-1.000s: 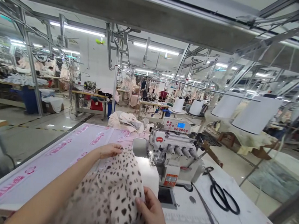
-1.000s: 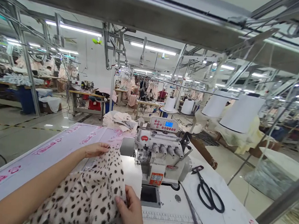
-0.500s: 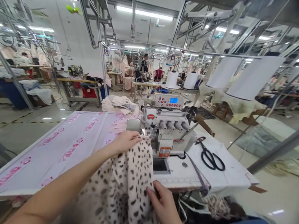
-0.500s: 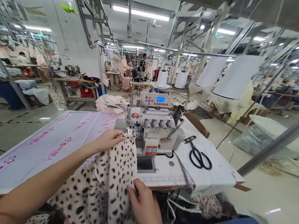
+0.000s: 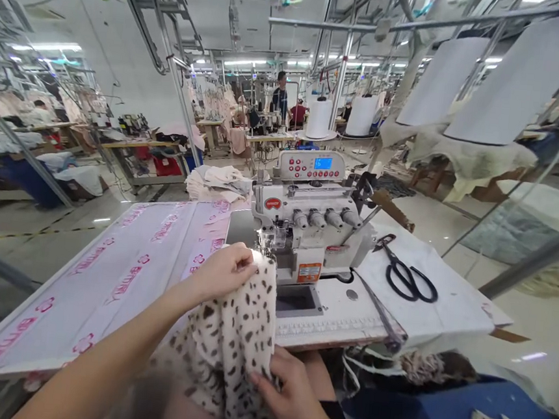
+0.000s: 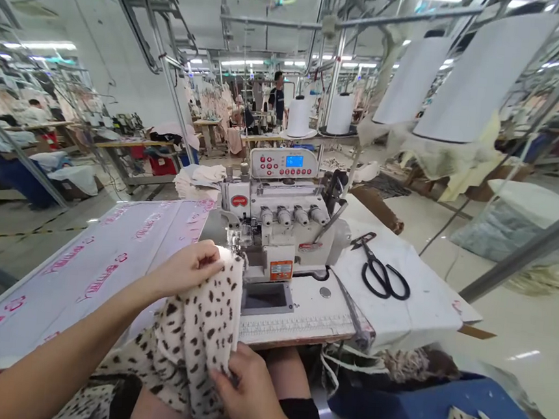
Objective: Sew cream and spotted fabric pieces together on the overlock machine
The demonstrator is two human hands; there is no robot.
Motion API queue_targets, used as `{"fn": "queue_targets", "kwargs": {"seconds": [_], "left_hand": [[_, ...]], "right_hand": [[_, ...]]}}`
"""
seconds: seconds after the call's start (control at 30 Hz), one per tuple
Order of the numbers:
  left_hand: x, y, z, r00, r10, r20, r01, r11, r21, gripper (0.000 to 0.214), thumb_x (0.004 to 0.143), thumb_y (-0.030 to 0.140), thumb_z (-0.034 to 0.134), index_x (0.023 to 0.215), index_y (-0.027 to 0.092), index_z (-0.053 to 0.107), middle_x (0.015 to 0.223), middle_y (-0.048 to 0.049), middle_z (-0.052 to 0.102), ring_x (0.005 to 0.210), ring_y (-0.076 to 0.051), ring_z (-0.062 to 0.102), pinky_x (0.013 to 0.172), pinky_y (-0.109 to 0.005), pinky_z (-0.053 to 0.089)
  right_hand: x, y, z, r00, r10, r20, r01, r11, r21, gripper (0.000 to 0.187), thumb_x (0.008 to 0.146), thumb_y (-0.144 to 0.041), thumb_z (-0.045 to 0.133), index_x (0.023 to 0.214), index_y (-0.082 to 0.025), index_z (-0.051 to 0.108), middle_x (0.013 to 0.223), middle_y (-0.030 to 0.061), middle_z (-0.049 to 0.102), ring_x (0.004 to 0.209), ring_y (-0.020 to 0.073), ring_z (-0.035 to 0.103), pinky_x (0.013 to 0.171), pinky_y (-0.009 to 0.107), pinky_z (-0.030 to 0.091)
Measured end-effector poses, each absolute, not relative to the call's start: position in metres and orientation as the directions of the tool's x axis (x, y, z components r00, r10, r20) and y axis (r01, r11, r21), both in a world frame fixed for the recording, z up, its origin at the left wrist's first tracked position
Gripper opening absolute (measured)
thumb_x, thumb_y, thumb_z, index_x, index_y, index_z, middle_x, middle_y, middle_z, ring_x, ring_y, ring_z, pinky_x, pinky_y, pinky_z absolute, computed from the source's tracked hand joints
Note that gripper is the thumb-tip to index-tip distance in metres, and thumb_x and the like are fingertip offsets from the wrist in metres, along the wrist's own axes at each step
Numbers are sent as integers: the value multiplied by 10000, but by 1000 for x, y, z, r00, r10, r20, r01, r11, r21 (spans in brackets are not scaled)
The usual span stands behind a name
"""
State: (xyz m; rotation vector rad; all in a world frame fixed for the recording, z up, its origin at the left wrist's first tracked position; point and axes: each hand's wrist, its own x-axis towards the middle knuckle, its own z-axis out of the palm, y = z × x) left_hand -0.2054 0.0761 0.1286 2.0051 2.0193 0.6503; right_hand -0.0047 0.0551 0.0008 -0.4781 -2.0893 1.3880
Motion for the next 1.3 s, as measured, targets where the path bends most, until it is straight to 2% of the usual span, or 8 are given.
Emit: {"fn": "queue_targets", "kwargs": {"seconds": [0.13,0.53,0.67,0.83,0.97,1.07,1.17,1.3], "left_hand": [[-202,74,126,-76,985,152,891,-1,453,179,790,315,428,685,175,468,705,4,464,640,-135,434,590,-259,320],[-201,79,123,-192,970,148,845,87,528,201,822,344,417,702,186,452,658,22,508,621,-140,466,568,-255,314],[-194,77,119,-229,948,222,864,93,495,177,814,316,423,708,184,475,692,11,521,649,-147,479,582,-265,325],[-191,75,113,-223,915,336,879,40,475,86,815,255,443,857,190,481,808,-8,504,728,-154,482,634,-275,375],[-186,75,110,-38,874,485,979,-65,195,140,831,168,426,819,178,565,932,-57,488,861,-198,444,748,-342,392],[-176,71,104,59,883,466,998,-51,-30,209,812,88,415,880,163,597,942,-77,509,863,-220,433,745,-373,414],[-163,61,91,84,899,430,994,-49,-94,312,813,57,365,1063,106,545,976,-113,525,899,-227,463,788,-370,448],[-149,47,71,75,847,527,986,18,-169,391,833,132,385,1218,104,448,1215,-152,464,1112,-274,423,942,-431,385]], "right_hand": [[-7,54,-4,-761,599,250,-59,319,-946,143,804,-225,549,731,-187,666,862,37,618,825,173,560,747,252,435],[-12,56,0,-764,613,200,-141,143,-980,296,782,-381,567,606,-153,636,670,18,585,675,152,521,649,241,412],[-12,55,1,-774,617,144,-137,58,-989,296,776,-417,569,667,-156,659,719,29,607,723,167,537,687,256,417],[-12,54,-5,-772,624,121,-140,19,-990,317,764,-444,573,662,-157,659,714,36,603,723,173,538,683,266,423],[-13,54,-8,-779,615,122,-142,16,-990,334,766,-461,560,670,-154,651,690,37,586,690,168,524,669,270,418],[-13,54,-7,-782,609,135,-148,29,-989,350,762,-468,557,625,-152,623,666,31,562,670,160,503,654,265,406],[-14,55,-5,-783,607,137,-151,29,-988,352,755,-460,563,588,-151,583,649,19,524,652,149,471,629,251,386],[-16,55,-7,-785,601,154,-171,29,-985,350,757,-430,560,560,-143,525,611,0,447,611,123,400,576,234,337]]}}
